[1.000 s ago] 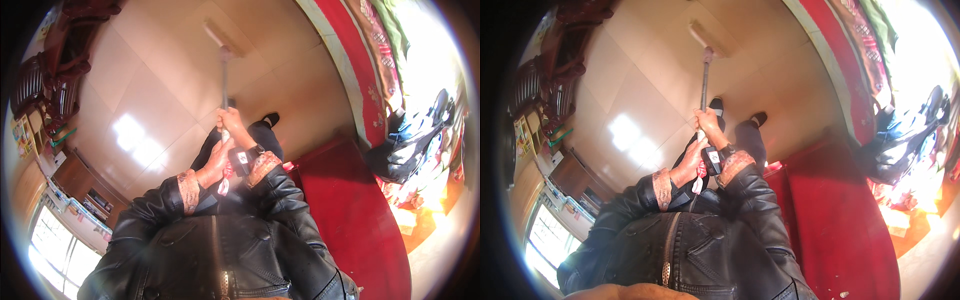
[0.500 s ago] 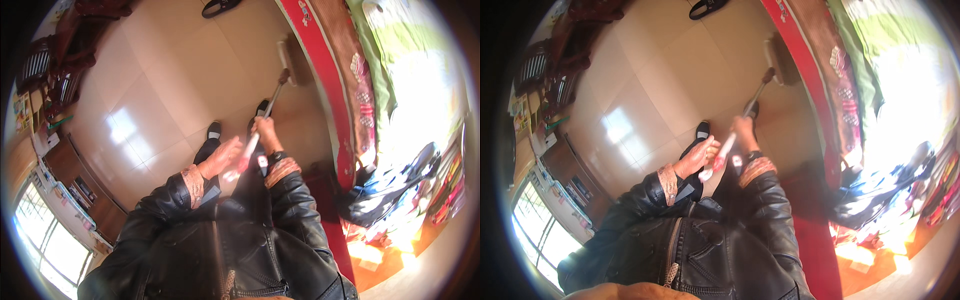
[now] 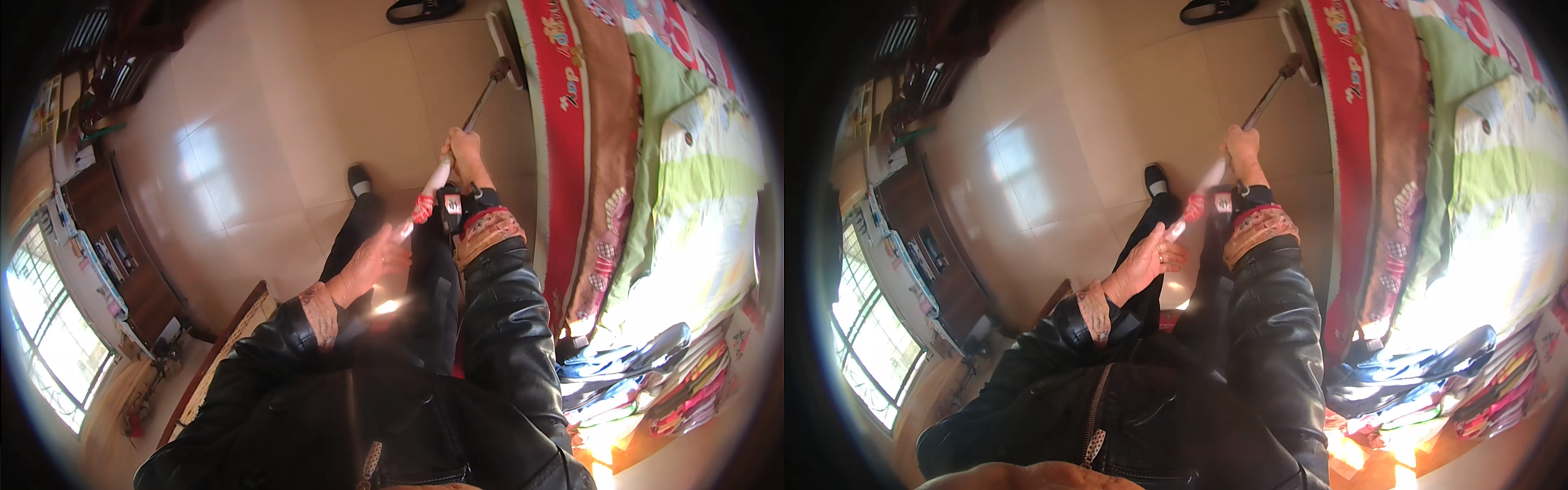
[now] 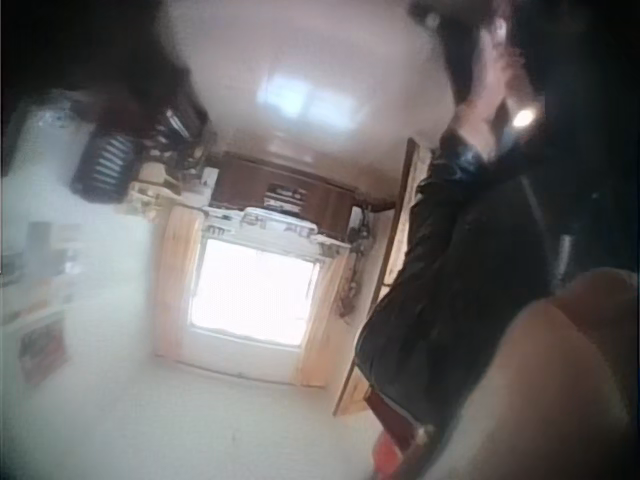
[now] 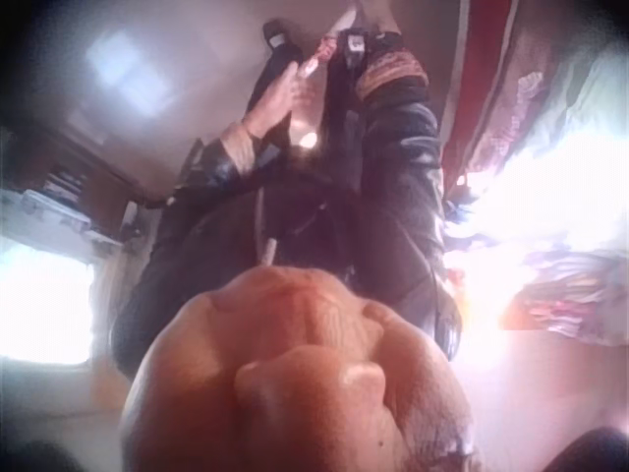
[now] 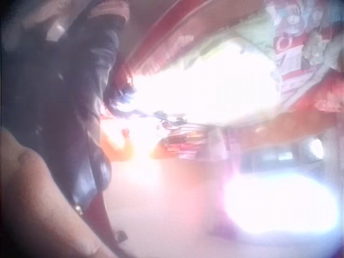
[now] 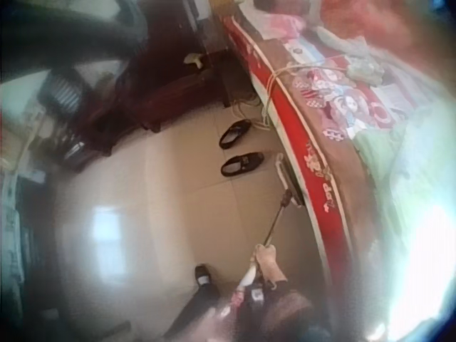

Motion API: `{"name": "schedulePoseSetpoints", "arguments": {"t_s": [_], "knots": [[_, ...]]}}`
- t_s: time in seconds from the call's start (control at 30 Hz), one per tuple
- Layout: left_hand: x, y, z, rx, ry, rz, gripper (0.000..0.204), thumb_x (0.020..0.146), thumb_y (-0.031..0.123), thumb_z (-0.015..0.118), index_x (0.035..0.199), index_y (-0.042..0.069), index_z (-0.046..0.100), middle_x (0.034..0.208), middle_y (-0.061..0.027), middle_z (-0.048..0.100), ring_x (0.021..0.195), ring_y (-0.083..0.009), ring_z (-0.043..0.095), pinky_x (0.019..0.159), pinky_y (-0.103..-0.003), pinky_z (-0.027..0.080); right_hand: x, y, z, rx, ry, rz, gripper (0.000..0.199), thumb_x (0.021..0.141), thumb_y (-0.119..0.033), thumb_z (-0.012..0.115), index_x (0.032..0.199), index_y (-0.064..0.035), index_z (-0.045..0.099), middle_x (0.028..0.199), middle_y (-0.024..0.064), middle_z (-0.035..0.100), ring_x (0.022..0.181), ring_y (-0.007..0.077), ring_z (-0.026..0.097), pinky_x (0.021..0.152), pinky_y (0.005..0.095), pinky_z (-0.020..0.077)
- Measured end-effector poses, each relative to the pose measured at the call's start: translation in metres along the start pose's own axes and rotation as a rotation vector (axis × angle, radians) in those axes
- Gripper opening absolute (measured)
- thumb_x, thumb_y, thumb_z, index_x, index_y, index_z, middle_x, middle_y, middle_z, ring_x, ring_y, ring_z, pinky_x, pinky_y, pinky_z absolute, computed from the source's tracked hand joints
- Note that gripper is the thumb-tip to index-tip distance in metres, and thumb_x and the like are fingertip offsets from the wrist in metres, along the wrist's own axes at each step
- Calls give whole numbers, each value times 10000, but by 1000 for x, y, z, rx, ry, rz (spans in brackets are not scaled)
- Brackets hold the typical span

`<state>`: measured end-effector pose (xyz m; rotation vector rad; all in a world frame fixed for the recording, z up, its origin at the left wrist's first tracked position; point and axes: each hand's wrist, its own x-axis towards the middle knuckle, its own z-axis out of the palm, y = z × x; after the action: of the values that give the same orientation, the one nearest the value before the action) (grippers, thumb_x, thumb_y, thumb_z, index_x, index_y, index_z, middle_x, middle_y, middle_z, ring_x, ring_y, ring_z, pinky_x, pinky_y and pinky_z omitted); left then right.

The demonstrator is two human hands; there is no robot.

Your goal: The person sweeps a tiled floor with a broom, moving debris toward a dustpan held in the other hand. They sweep multiple areas of the room, including near a doorway and around furniture, and periodically transfer the collected debris into the dustpan.

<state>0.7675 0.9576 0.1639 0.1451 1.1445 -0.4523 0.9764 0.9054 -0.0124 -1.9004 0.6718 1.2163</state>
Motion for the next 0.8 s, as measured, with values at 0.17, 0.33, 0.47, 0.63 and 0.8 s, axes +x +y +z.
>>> {"name": "schedulePoseSetpoints", "arguments": {"t_s": [0.17, 0.33, 0.47, 0.63, 0.8], "knots": [[5, 11, -57, -123, 0, 74, 529, 870, 536, 350, 1035, 62, 516, 852, -84, 594, 776, -182, 586, 681, -300, 465, -14, 65, 63, 61, -132, -52, 228, 796, -72, 504, 578, -42, 443, 462, 37, 432, 373, 169, 465, 326, 310, 365], [-21, 10, -89, -6, 94, -107, 456, 875, 478, 400, 955, 48, 528, 772, -66, 592, 624, -142, 588, 503, -238, 473, -103, 109, 135, -158, -212, 126, 171, 802, -129, 509, 690, -23, 436, 526, 49, 456, 382, 158, 466, 331, 305, 374], [-41, -2, -72, -315, 102, -2, 287, 871, 325, 499, 934, 46, 533, 785, -34, 578, 665, -116, 571, 576, -255, 488, -148, 89, 140, -2, -482, 260, 156, 800, -138, 535, 714, -39, 451, 528, 31, 451, 376, 133, 439, 324, 274, 345], [-50, -7, -50, -293, -98, -41, 213, 874, 216, 520, 1007, 51, 502, 911, -19, 550, 816, -89, 544, 690, -250, 471, -183, 63, 100, 123, -395, 296, 122, 819, -167, 533, 787, -67, 470, 521, 10, 426, 365, 101, 412, 315, 243, 336], [-37, 4, -52, -81, 17, -229, 224, 850, 285, 527, 801, 76, 465, 557, -6, 425, 311, -67, 315, 272, -210, 244, -164, 74, 72, 169, -83, 357, 171, 833, -176, 512, 729, -94, 404, 530, -4, 397, 394, 114, 388, 362, 280, 343]]}}
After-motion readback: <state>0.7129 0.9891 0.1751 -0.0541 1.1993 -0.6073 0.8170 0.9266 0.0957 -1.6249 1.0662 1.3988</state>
